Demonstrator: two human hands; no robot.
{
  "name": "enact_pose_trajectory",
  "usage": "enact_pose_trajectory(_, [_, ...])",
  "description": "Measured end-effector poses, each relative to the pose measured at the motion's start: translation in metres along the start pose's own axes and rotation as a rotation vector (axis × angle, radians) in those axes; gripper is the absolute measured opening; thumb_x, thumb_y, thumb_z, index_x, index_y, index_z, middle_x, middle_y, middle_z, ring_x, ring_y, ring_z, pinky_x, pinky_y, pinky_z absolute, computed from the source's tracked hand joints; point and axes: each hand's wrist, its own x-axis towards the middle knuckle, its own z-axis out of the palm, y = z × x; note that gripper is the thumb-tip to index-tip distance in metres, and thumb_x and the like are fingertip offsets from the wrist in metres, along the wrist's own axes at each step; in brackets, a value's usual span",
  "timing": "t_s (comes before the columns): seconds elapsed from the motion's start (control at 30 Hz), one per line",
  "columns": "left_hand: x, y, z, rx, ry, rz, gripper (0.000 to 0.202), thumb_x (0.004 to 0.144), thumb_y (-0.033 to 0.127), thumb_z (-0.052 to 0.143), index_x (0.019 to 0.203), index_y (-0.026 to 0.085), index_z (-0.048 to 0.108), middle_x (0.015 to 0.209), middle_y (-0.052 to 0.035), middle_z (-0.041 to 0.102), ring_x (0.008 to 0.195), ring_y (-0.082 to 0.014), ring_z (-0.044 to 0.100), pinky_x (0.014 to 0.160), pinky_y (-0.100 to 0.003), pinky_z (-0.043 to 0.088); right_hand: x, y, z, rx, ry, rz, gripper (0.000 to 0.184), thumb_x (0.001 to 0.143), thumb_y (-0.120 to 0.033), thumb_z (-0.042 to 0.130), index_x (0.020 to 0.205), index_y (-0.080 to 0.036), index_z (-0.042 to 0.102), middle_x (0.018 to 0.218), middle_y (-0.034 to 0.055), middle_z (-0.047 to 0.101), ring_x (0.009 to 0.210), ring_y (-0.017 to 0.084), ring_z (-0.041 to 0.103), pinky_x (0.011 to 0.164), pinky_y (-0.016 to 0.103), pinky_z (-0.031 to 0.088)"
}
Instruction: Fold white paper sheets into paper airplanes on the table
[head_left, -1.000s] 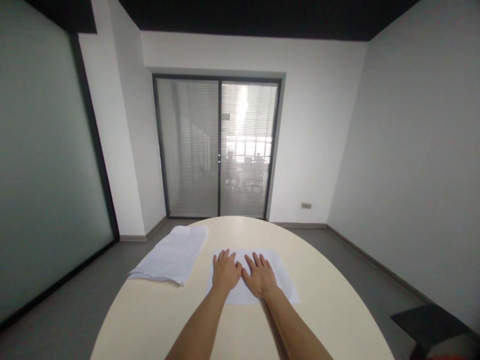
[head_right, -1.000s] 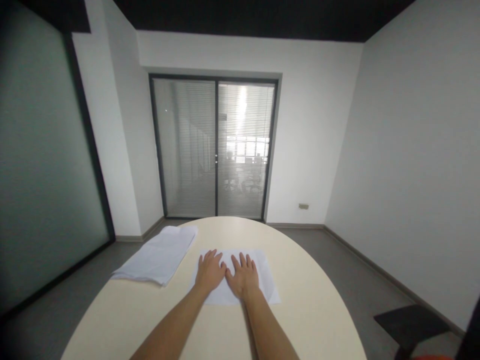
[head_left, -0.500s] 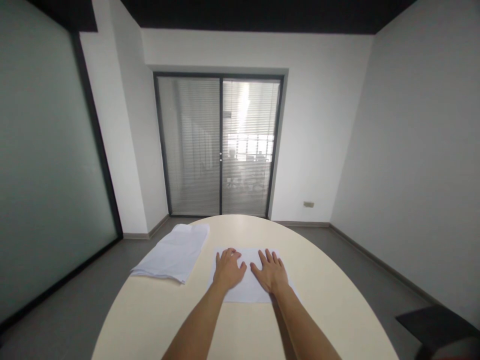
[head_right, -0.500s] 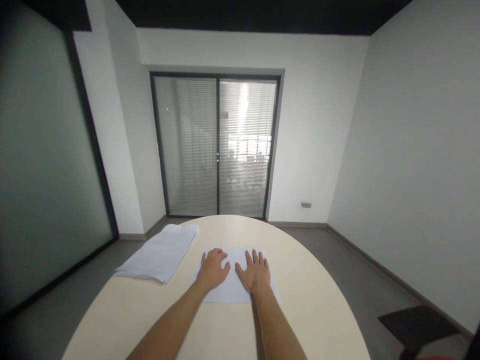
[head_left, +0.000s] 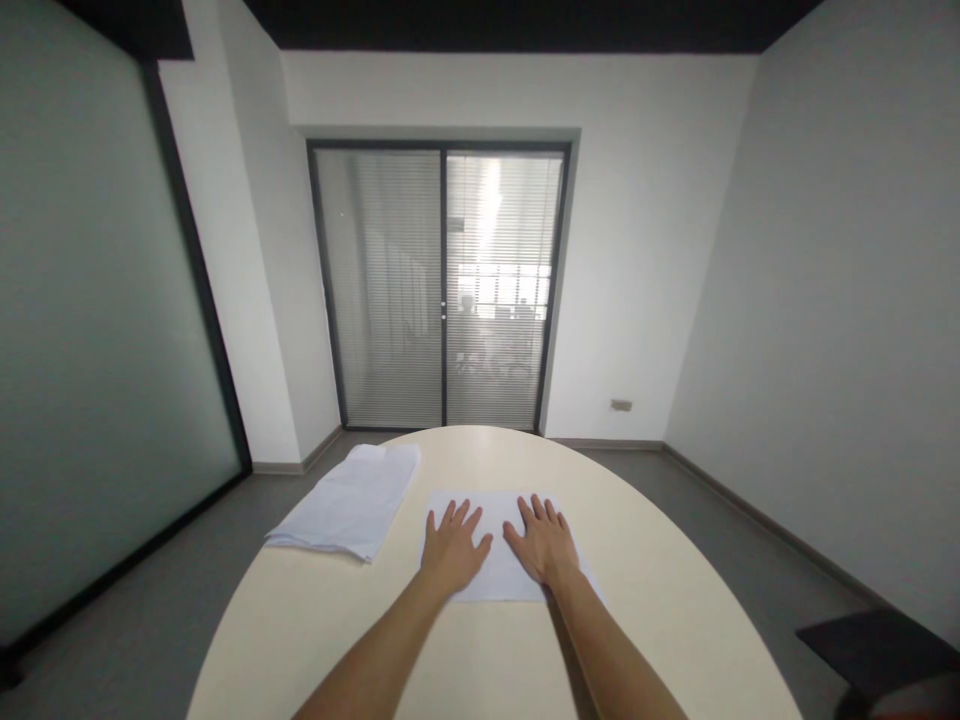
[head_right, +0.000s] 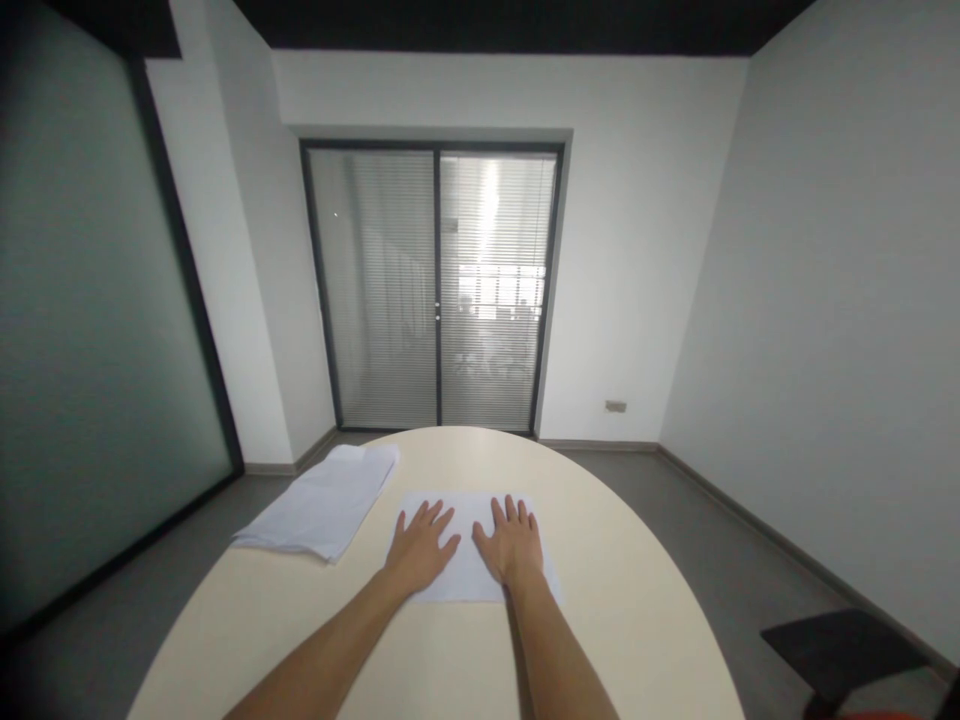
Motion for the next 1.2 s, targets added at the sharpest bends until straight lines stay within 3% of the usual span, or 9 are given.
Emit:
enact_pose_trajectory(0.23, [0.004,-0.004,0.007,0.001,0.002,-0.055,0.060,0.095,0.058,0.032,0.149,0.032,0.039,0.160,-0.0022,0.028,0.148,-0.0332,0.016,0.118,-0.058,0.012,0.002,0.002,-0.006,0.043,0.050,-0.046,0.060,0.094,-0.047,0.040,0.146,-0.018,0.044,0.156,0.0118,0.037,0.145,0.032,0.028,0.117,0.046,0.020])
enact_pose_trajectory(0.4, [0.010,-0.011,0.009,0.004,0.027,-0.047,0.060,0.095,0.058,0.032,0.148,0.032,0.040,0.159,-0.0026,0.030,0.148,-0.0333,0.018,0.117,-0.058,0.013,-0.001,0.002,-0.016,0.108,0.092,-0.236,0.042,0.094,-0.032,0.041,0.128,-0.024,0.063,0.142,0.0066,0.056,0.137,0.024,0.043,0.116,0.040,0.024])
enact_pose_trajectory(0.5, [0.011,-0.014,0.008,0.007,0.026,-0.055,0.061,0.095,0.057,0.032,0.149,0.030,0.040,0.159,-0.0045,0.030,0.147,-0.0340,0.019,0.117,-0.058,0.013,-0.002,-0.006,-0.017,0.176,0.072,-0.308,0.042,0.097,-0.036,0.037,0.128,-0.025,0.064,0.145,0.0058,0.053,0.138,0.022,0.041,0.117,0.039,0.023])
enact_pose_trajectory(0.67, [0.015,-0.013,0.002,0.026,0.018,-0.109,0.060,0.094,0.055,0.034,0.148,0.029,0.041,0.158,-0.0060,0.031,0.147,-0.0357,0.020,0.116,-0.059,0.014,0.005,-0.021,-0.011,0.193,-0.086,-0.343,0.055,0.098,-0.052,0.035,0.146,-0.028,0.044,0.157,0.0064,0.035,0.147,0.026,0.027,0.118,0.048,0.017])
enact_pose_trajectory(0.8, [0.017,-0.007,-0.006,0.064,0.022,-0.173,0.063,0.093,0.056,0.035,0.147,0.025,0.042,0.156,-0.0115,0.035,0.142,-0.0416,0.026,0.112,-0.062,0.019,0.013,-0.021,-0.014,0.083,0.025,-0.278,0.051,0.094,-0.052,0.047,0.138,-0.030,0.054,0.153,0.0069,0.043,0.145,0.030,0.030,0.118,0.053,0.012])
enact_pose_trajectory(0.9, [0.014,-0.002,-0.015,0.101,0.044,-0.156,0.063,0.092,0.058,0.036,0.143,0.022,0.049,0.148,-0.0162,0.046,0.133,-0.0421,0.039,0.111,-0.059,0.020,0.017,-0.019,-0.016,0.037,0.165,-0.197,0.041,0.092,-0.046,0.051,0.125,-0.027,0.065,0.143,0.0089,0.054,0.134,0.029,0.045,0.113,0.046,0.026])
enact_pose_trajectory(1.0, [0.009,0.000,-0.023,0.124,0.064,-0.116,0.059,0.093,0.055,0.035,0.135,0.019,0.057,0.132,-0.0187,0.059,0.126,-0.0385,0.047,0.112,-0.057,0.018,0.016,-0.018,-0.015,0.083,0.160,-0.157,0.038,0.094,-0.042,0.046,0.118,-0.023,0.069,0.132,0.0098,0.063,0.121,0.025,0.056,0.104,0.036,0.039])
enact_pose_trajectory(1.07, [0.007,-0.001,-0.024,0.110,0.059,-0.085,0.058,0.092,0.053,0.036,0.132,0.017,0.059,0.134,-0.0180,0.057,0.133,-0.0367,0.041,0.115,-0.055,0.015,0.015,-0.018,-0.012,0.112,0.113,-0.166,0.042,0.095,-0.042,0.042,0.123,-0.023,0.066,0.136,0.0092,0.061,0.127,0.025,0.053,0.108,0.038,0.035])
enact_pose_trajectory(1.2, [0.007,-0.005,-0.021,0.036,0.022,0.006,0.062,0.090,0.052,0.039,0.136,0.013,0.053,0.146,-0.0160,0.048,0.141,-0.0322,0.032,0.117,-0.048,0.018,0.012,-0.016,-0.005,0.094,-0.016,-0.197,0.058,0.093,-0.053,0.043,0.143,-0.025,0.049,0.154,0.0065,0.041,0.145,0.032,0.029,0.117,0.055,0.015])
